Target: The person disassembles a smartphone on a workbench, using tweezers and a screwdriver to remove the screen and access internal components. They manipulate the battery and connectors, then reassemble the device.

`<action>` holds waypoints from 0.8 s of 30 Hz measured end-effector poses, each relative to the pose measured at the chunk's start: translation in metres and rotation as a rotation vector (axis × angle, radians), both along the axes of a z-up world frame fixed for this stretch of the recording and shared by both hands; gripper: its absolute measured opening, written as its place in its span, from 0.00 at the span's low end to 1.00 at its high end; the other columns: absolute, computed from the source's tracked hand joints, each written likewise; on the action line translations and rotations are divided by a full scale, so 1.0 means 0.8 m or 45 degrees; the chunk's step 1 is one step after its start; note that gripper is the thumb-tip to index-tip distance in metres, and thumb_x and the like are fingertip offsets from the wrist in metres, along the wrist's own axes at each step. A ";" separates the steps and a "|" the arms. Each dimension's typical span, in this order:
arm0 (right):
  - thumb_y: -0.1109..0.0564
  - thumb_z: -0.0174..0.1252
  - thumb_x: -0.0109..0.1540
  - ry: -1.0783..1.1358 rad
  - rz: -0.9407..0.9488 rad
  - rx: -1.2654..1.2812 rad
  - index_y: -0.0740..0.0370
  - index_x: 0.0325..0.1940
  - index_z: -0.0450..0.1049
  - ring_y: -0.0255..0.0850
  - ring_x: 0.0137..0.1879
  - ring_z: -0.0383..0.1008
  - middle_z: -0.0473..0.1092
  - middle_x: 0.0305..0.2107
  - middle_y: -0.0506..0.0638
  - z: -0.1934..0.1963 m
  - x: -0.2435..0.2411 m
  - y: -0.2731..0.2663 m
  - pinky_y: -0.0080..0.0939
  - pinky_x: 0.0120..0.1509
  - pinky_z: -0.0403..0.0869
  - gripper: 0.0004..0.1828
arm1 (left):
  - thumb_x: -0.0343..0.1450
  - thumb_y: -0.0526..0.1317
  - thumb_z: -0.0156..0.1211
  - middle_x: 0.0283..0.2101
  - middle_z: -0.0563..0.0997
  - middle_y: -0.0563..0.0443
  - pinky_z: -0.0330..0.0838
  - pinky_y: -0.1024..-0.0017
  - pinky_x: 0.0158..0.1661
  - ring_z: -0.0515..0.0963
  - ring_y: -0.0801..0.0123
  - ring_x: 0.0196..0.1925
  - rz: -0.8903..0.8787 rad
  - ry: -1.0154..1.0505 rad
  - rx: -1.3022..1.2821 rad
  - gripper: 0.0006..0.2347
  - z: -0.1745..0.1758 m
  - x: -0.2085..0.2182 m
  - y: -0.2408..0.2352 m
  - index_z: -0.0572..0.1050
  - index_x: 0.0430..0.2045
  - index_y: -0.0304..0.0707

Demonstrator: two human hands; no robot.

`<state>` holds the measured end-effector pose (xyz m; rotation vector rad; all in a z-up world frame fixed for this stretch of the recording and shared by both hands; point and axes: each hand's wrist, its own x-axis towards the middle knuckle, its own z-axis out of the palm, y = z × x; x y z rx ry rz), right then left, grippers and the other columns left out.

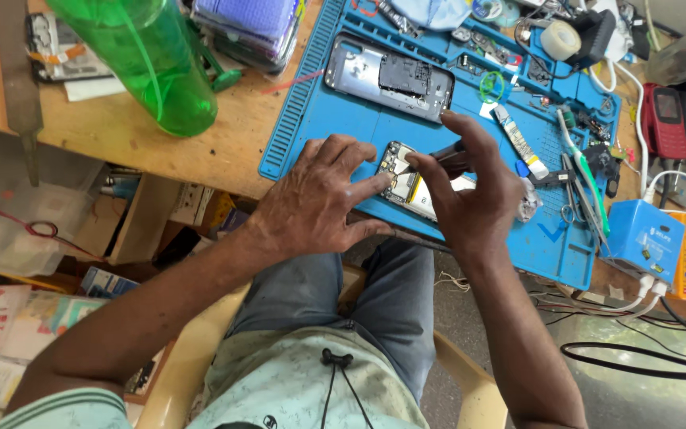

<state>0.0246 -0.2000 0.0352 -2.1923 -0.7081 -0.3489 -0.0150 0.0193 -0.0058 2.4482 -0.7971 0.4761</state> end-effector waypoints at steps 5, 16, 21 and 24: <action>0.66 0.65 0.65 0.086 0.069 0.025 0.61 0.69 0.64 0.40 0.48 0.82 0.79 0.40 0.57 0.010 0.008 0.005 0.40 0.52 0.81 0.29 | 0.63 0.59 0.70 0.54 0.72 0.44 0.64 0.51 0.57 0.68 0.51 0.60 -0.004 0.003 -0.015 0.27 0.003 0.003 0.000 0.77 0.50 0.42; 0.68 0.63 0.65 -0.011 0.204 -0.036 0.60 0.74 0.61 0.45 0.60 0.80 0.78 0.53 0.59 0.020 0.012 0.010 0.40 0.55 0.83 0.34 | 0.63 0.59 0.70 0.53 0.73 0.43 0.63 0.51 0.54 0.69 0.52 0.60 -0.020 0.037 -0.043 0.27 0.011 0.011 0.002 0.78 0.49 0.41; 0.64 0.69 0.65 -0.042 0.091 -0.028 0.57 0.73 0.63 0.42 0.55 0.82 0.78 0.47 0.56 0.012 0.009 0.005 0.39 0.55 0.83 0.34 | 0.64 0.59 0.69 0.55 0.73 0.42 0.63 0.51 0.56 0.68 0.51 0.60 -0.012 0.002 -0.011 0.26 0.009 0.006 0.000 0.79 0.49 0.41; 0.63 0.71 0.65 -0.026 0.032 -0.035 0.56 0.71 0.65 0.41 0.49 0.83 0.78 0.43 0.55 0.008 0.009 0.004 0.39 0.52 0.83 0.33 | 0.64 0.59 0.69 0.55 0.73 0.41 0.64 0.51 0.56 0.68 0.50 0.61 0.000 -0.011 -0.004 0.27 0.006 0.006 -0.001 0.78 0.50 0.40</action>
